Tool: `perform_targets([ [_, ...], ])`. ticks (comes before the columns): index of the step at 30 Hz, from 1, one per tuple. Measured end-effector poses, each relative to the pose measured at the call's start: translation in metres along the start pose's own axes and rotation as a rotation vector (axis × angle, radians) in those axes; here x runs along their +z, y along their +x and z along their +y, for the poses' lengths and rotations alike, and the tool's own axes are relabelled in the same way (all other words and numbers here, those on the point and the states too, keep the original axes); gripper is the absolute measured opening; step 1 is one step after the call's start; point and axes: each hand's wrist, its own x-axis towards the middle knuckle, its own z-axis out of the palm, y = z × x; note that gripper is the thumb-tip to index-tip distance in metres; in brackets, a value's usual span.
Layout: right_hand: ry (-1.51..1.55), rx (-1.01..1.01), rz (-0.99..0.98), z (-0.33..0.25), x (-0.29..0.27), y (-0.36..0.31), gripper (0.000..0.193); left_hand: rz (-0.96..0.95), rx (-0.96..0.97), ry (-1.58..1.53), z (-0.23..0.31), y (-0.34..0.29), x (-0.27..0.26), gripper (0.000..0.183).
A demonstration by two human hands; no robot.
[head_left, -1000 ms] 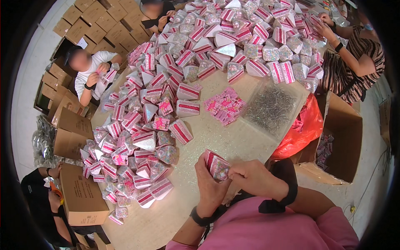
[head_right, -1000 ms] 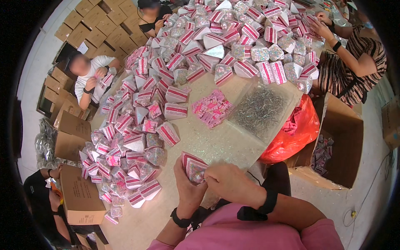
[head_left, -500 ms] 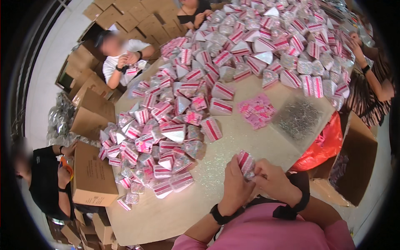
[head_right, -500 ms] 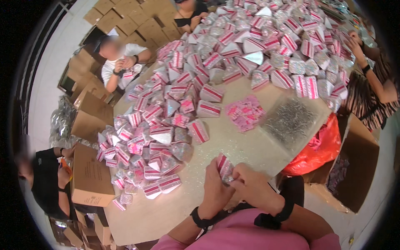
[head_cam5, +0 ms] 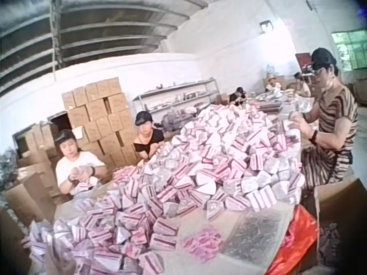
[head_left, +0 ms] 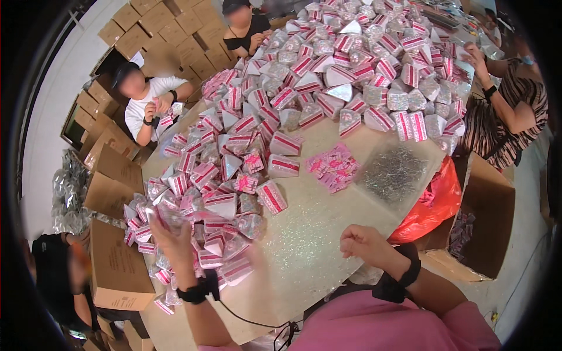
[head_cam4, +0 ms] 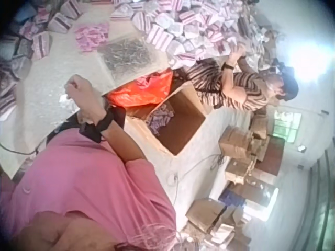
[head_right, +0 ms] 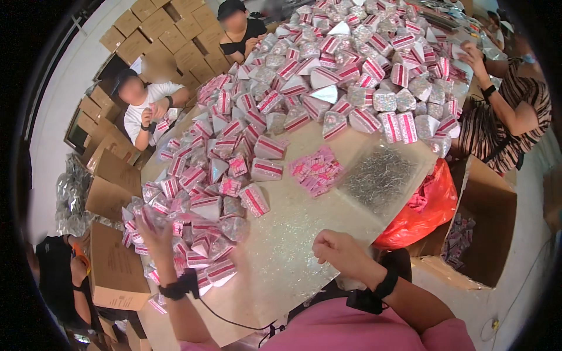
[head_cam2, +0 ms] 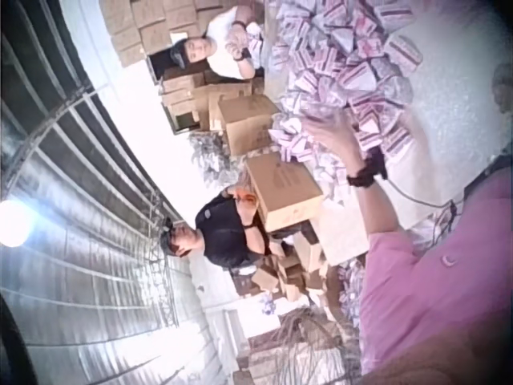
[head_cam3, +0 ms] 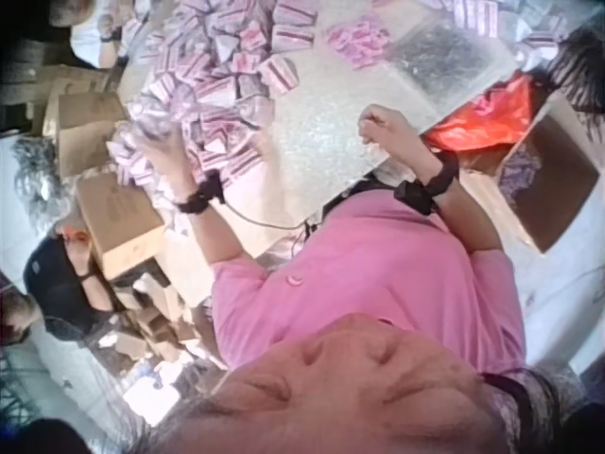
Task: Packing small pink triangular boxes into plastic bags and placing them into cardboard shipping containers on a factory assembly table.
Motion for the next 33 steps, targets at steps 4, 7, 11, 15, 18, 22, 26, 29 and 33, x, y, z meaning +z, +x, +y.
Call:
perform_targets([
  [4,-0.131,-0.131,0.188,-0.017,-0.037,0.007,0.013,-0.042,0.178,0.014,0.01,-0.014,-0.007,0.071],
  [7,-0.438,-0.217,0.435,-0.02,-0.086,0.021,0.01,-0.351,0.123,-0.24,0.058,-0.048,0.018,0.049],
  [11,-1.109,-0.282,0.581,0.001,-0.143,0.039,0.013,-0.702,0.302,-0.427,0.108,-0.081,0.069,0.042],
  [15,-1.313,-0.186,0.547,0.006,-0.144,0.048,0.015,-0.854,0.321,-0.484,0.137,-0.077,0.142,0.041],
  [18,-1.395,-0.162,0.458,0.016,-0.153,0.062,0.014,-0.819,0.334,-0.468,0.155,-0.06,0.203,0.047],
  [22,-1.365,-0.144,0.408,0.009,-0.154,0.066,0.012,-0.613,0.372,-0.391,0.168,-0.058,0.249,0.053],
  [26,-1.105,-0.394,0.548,0.001,-0.166,0.06,0.006,-0.763,0.361,-0.297,0.185,-0.055,0.258,0.067],
  [29,-0.86,-0.465,0.582,-0.008,-0.175,0.061,0.006,-0.736,0.367,-0.222,0.187,-0.054,0.26,0.076],
  [33,-0.449,-0.324,0.56,-0.026,-0.176,0.061,0.006,-0.589,0.393,-0.296,0.174,-0.05,0.261,0.072],
])
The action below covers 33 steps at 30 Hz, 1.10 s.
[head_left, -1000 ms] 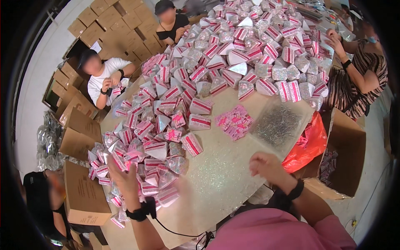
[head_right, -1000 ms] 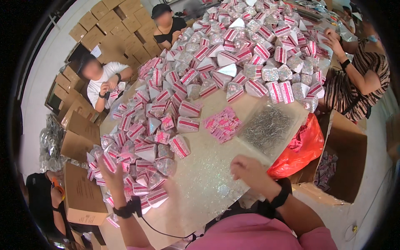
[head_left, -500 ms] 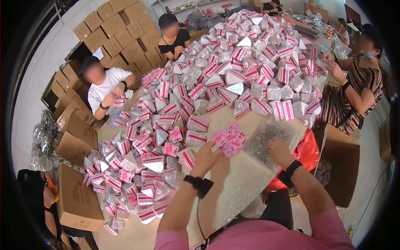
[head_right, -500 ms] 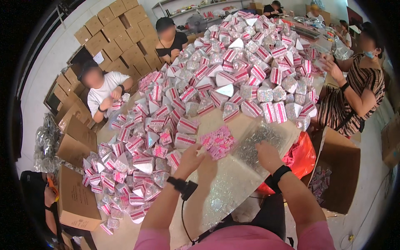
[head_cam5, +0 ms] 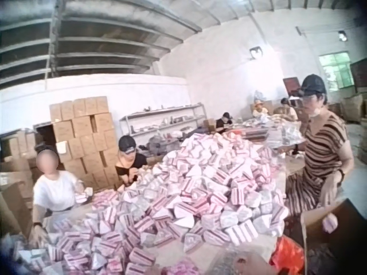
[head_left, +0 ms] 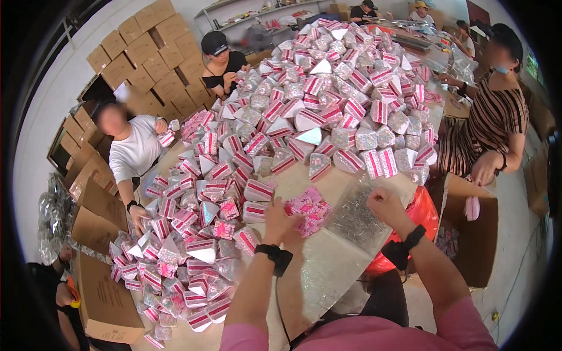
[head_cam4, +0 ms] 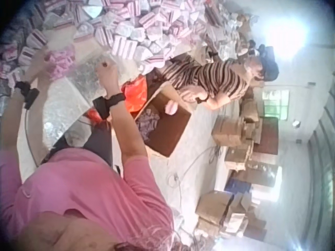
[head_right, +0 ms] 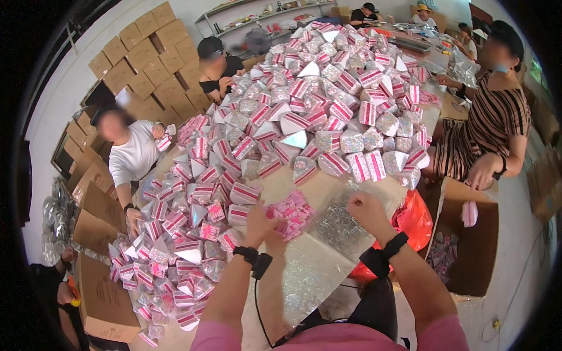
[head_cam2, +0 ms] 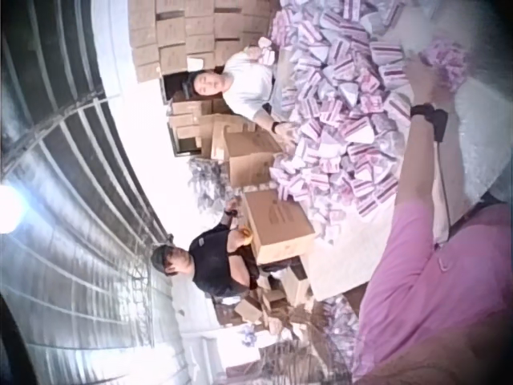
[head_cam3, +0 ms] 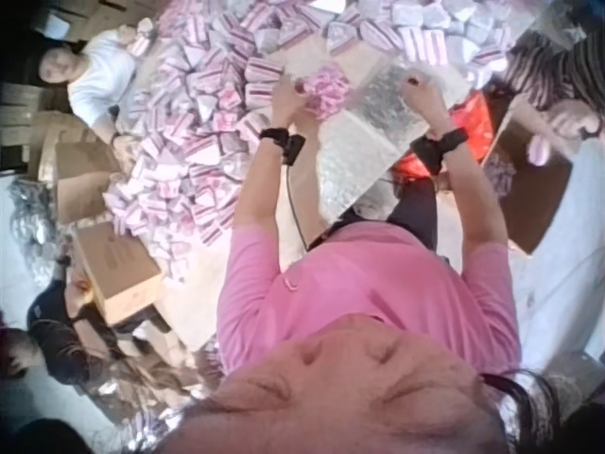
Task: Packing small pink triangular boxes into plastic bags and placing them into cardboard shipping containers on a factory assembly table.
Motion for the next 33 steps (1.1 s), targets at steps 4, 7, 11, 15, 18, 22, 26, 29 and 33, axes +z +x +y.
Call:
perform_targets([
  [4,0.226,0.239,-0.082,-0.021,-0.009,-0.003,0.003,0.026,-0.099,-0.222,0.013,-0.001,-0.029,0.073],
  [7,0.27,0.249,-0.018,-0.017,-0.005,-0.005,0.005,0.009,-0.179,-0.478,0.021,-0.006,-0.045,0.068],
  [11,0.244,0.25,-0.036,-0.006,0.001,-0.01,0.007,-0.073,-0.364,-1.082,0.019,-0.029,-0.052,0.048],
  [15,0.362,0.262,-0.103,-0.023,0.012,-0.021,0.011,-0.223,-0.503,-1.694,0.047,-0.062,-0.082,0.04],
  [18,0.512,0.29,-0.137,-0.06,0.025,-0.04,0.011,-0.269,-0.518,-1.891,0.05,-0.086,-0.08,0.047],
  [22,0.374,-0.129,-0.12,-0.057,0.048,-0.06,0.007,-0.346,-0.502,-2.07,0.068,-0.106,-0.084,0.057],
  [26,0.774,0.21,-0.22,-0.07,0.057,-0.078,0.009,-0.401,-0.47,-2.125,0.082,-0.121,-0.093,0.056],
  [29,0.832,0.259,-0.189,-0.075,0.063,-0.085,0.008,-0.438,-0.437,-2.106,0.087,-0.128,-0.093,0.054],
  [33,0.892,0.299,-0.201,-0.077,0.077,-0.089,0.008,-0.411,-0.473,-2.008,0.094,-0.134,-0.091,0.057],
])
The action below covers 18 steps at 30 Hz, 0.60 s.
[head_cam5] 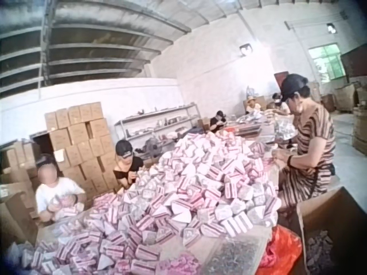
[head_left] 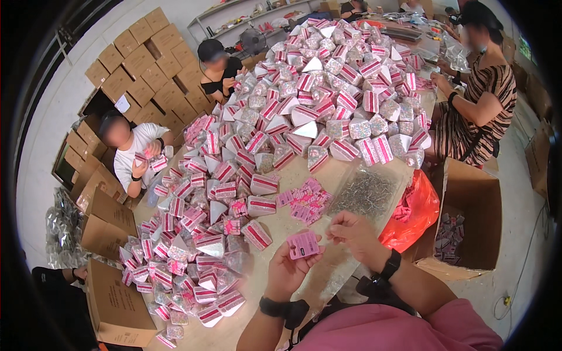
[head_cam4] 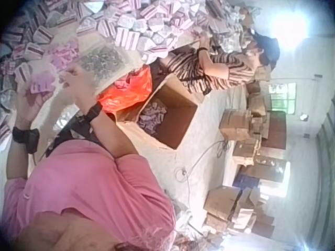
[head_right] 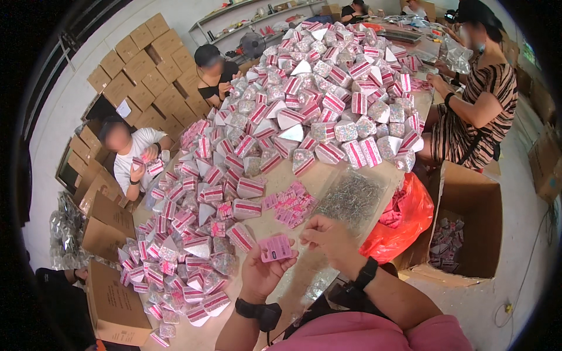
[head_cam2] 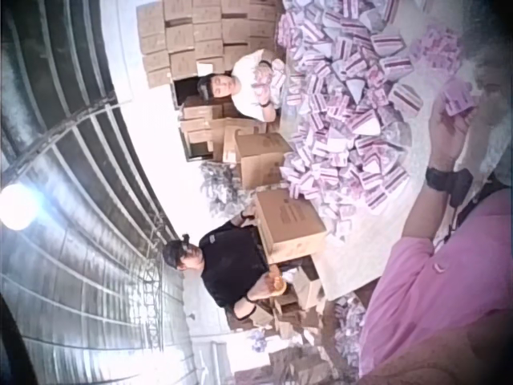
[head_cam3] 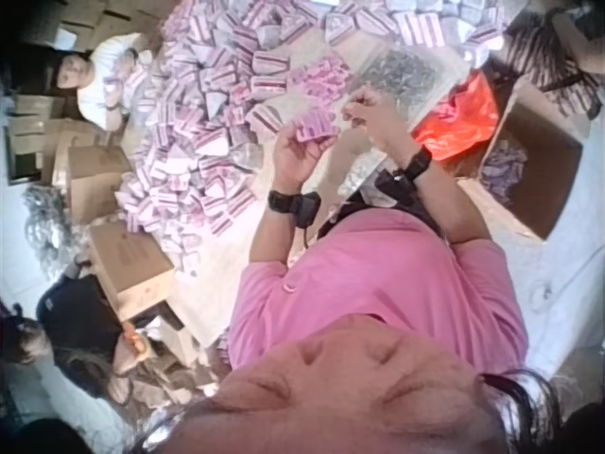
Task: Packing small pink triangular boxes into plastic bags and placing them into cardboard shipping containers on a factory assembly table.
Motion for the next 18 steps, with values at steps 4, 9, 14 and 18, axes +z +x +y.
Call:
perform_targets([
  [4,0.116,-0.019,-0.075,0.011,0.01,0.004,0.006,0.026,-0.027,-0.027,-0.004,-0.009,-0.004,0.055],
  [9,0.391,0.14,-0.145,0.02,0.017,0.004,0.008,0.056,-0.017,-0.039,-0.006,-0.013,0.0,0.055],
  [14,0.494,0.232,-0.129,0.022,0.022,0.0,0.011,0.032,-0.049,0.001,-0.008,-0.015,0.003,0.052],
  [18,0.517,0.222,-0.097,0.022,0.022,-0.004,0.009,0.082,-0.049,0.127,-0.007,-0.021,-0.003,0.048],
])
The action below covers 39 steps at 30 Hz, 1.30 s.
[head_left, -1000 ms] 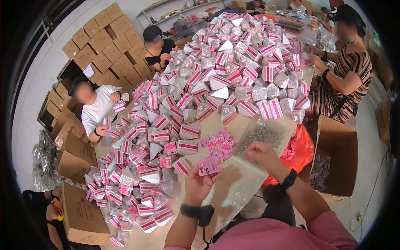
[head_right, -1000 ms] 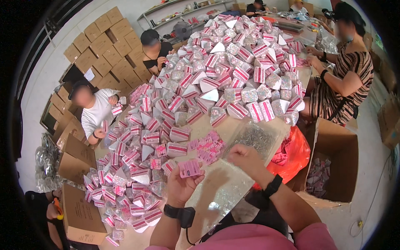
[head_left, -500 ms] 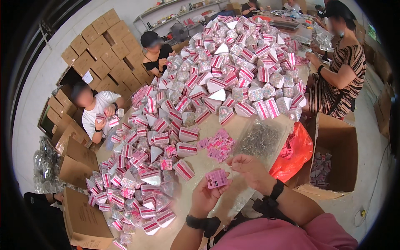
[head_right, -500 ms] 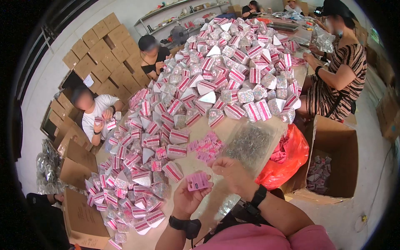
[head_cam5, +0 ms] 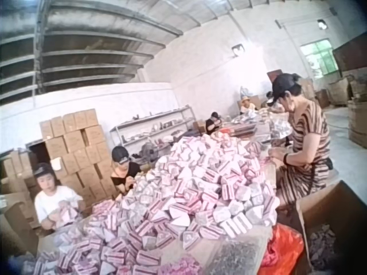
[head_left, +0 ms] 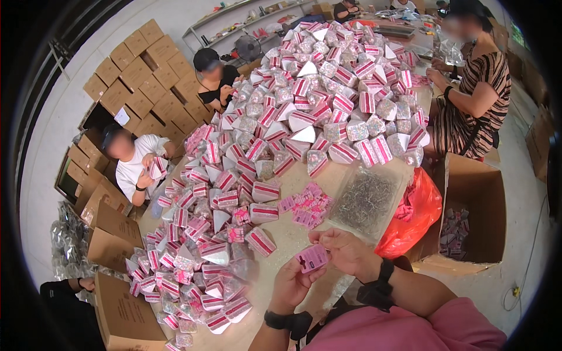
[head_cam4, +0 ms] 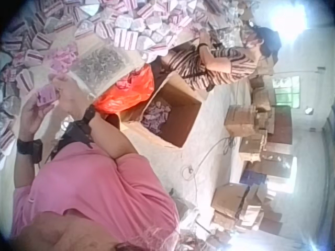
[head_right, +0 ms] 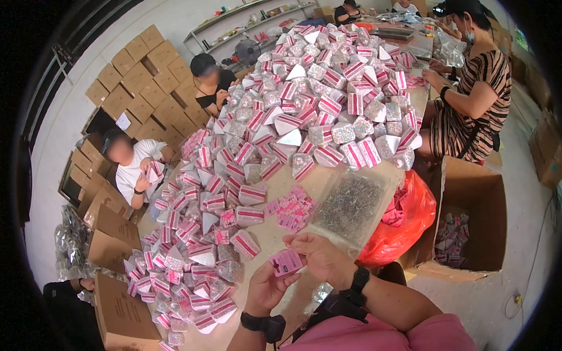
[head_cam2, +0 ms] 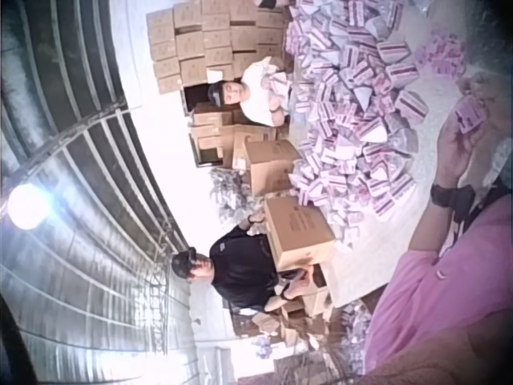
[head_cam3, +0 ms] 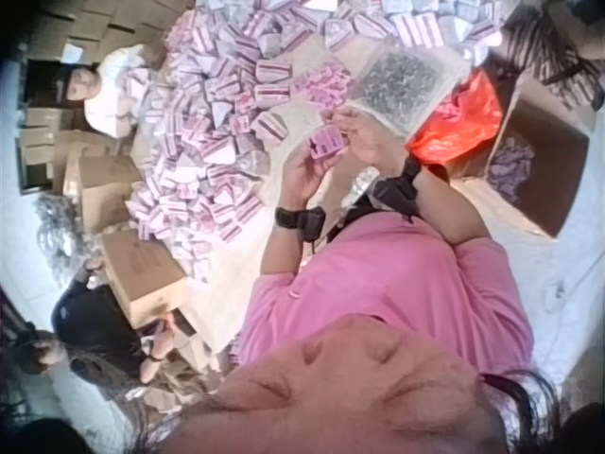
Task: Packing small pink triangular boxes into plastic bags and placing them into cardboard shipping containers on a factory assembly table.
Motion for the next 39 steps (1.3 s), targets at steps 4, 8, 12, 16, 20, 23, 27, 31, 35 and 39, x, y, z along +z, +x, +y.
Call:
perform_targets([
  [4,-0.002,-0.01,0.021,0.005,0.001,-0.001,0.008,0.092,0.032,0.064,-0.005,-0.003,0.003,0.045],
  [8,0.044,0.011,0.032,0.007,0.003,-0.005,0.007,0.248,0.14,0.462,-0.007,-0.006,0.016,0.042],
  [12,0.108,0.022,0.005,0.012,0.002,-0.006,0.007,0.377,0.464,1.117,-0.014,-0.01,0.03,0.049],
  [16,0.159,0.034,-0.078,0.02,-0.002,-0.007,0.006,0.346,0.926,1.797,-0.01,-0.009,0.035,0.05],
  [20,0.133,0.074,-0.086,0.018,0.007,-0.014,0.012,0.245,0.977,1.688,-0.004,-0.008,0.042,0.027],
  [23,0.09,0.07,-0.113,0.022,0.006,-0.014,0.011,0.228,0.951,1.602,-0.004,-0.006,0.047,0.012],
  [27,0.04,0.048,-0.088,0.023,0.006,-0.013,0.011,0.287,0.904,1.512,0.002,-0.009,0.049,0.006],
  [31,-0.041,0.092,-0.079,0.011,0.016,-0.021,0.013,0.357,0.74,1.237,0.007,-0.013,0.057,0.006],
  [35,-0.184,0.117,-0.139,0.012,0.018,-0.023,0.015,0.382,0.774,1.389,0.009,-0.015,0.06,0.007],
  [39,-0.357,0.112,-0.205,0.015,0.013,-0.023,0.016,0.269,0.827,1.551,0.01,-0.019,0.048,0.008],
])
